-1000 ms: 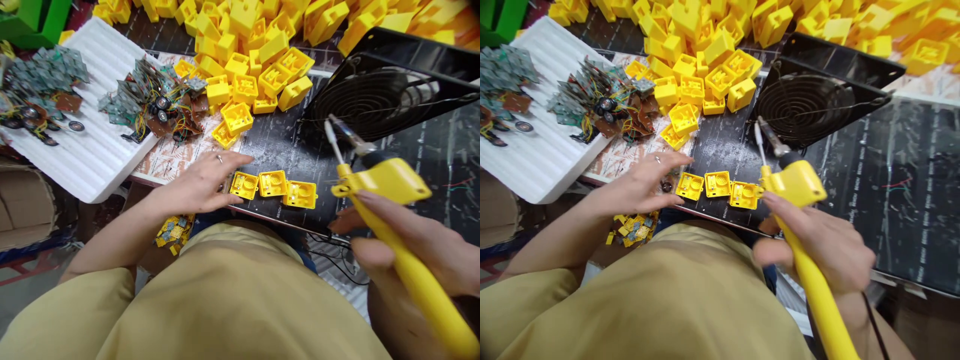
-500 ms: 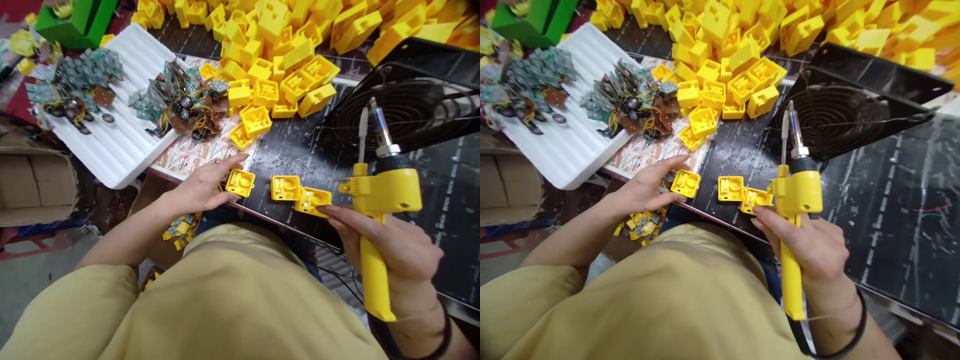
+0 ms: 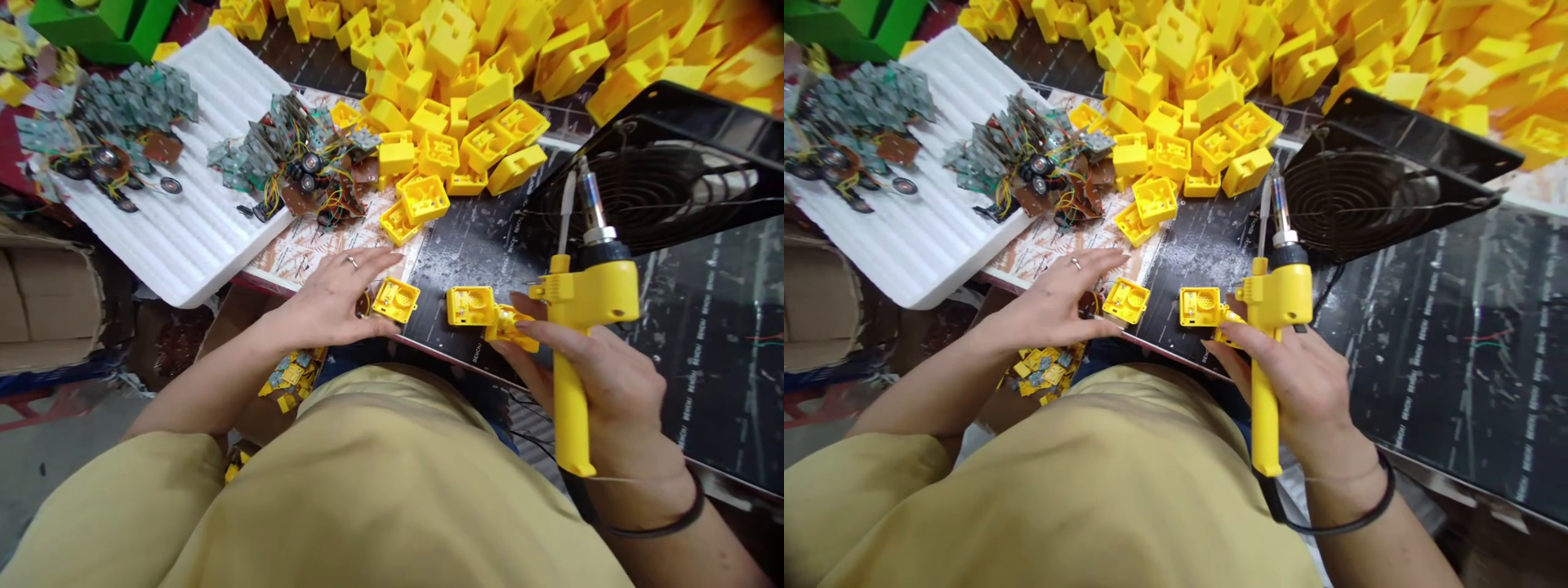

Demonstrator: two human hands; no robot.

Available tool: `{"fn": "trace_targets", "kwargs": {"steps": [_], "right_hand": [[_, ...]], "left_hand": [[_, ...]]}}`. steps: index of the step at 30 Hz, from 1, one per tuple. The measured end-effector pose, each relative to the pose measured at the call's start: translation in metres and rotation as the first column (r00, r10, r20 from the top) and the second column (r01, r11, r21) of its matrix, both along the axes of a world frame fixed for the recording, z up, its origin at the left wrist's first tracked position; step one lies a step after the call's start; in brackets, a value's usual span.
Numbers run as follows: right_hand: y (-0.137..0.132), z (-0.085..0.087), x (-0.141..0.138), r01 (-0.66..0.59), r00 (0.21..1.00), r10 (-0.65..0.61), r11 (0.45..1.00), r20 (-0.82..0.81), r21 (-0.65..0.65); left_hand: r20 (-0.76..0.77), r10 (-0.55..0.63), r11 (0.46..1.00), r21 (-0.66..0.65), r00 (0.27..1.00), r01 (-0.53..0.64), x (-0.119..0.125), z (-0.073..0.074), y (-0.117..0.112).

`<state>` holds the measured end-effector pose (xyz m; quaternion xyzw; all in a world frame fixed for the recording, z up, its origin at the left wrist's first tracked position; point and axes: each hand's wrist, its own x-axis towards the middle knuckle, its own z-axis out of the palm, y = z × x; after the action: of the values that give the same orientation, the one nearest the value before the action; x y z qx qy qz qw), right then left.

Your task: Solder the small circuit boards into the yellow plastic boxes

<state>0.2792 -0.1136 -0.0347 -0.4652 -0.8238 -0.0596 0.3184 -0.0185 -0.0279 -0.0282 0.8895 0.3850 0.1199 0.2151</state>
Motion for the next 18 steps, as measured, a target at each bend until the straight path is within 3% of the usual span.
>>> {"fn": "trace_targets", "kwargs": {"steps": [4, 7, 11, 18], "right_hand": [[0.012, -0.005, -0.026, -0.064, 0.991, 0.059, 0.997, -0.123, -0.037], [0.027, -0.011, -0.055, -0.128, 0.985, 0.124, 0.992, -0.123, -0.022], [0.043, -0.020, -0.082, -0.169, 0.983, 0.166, 0.985, -0.082, -0.041], [0.043, -0.019, -0.080, -0.160, 0.986, 0.155, 0.984, -0.067, -0.079]], "left_hand": [[-0.057, 0.200, 0.980, -0.004, 0.978, -0.201, 0.006, 0.014, 0.003], [-0.159, 0.226, 0.974, 0.004, 0.961, -0.228, 0.015, 0.016, 0.005], [-0.151, 0.247, 0.966, -0.034, 0.957, -0.255, 0.020, 0.014, 0.005], [-0.018, 0.230, 0.969, -0.084, 0.973, -0.230, 0.016, 0.002, 0.003]]}}
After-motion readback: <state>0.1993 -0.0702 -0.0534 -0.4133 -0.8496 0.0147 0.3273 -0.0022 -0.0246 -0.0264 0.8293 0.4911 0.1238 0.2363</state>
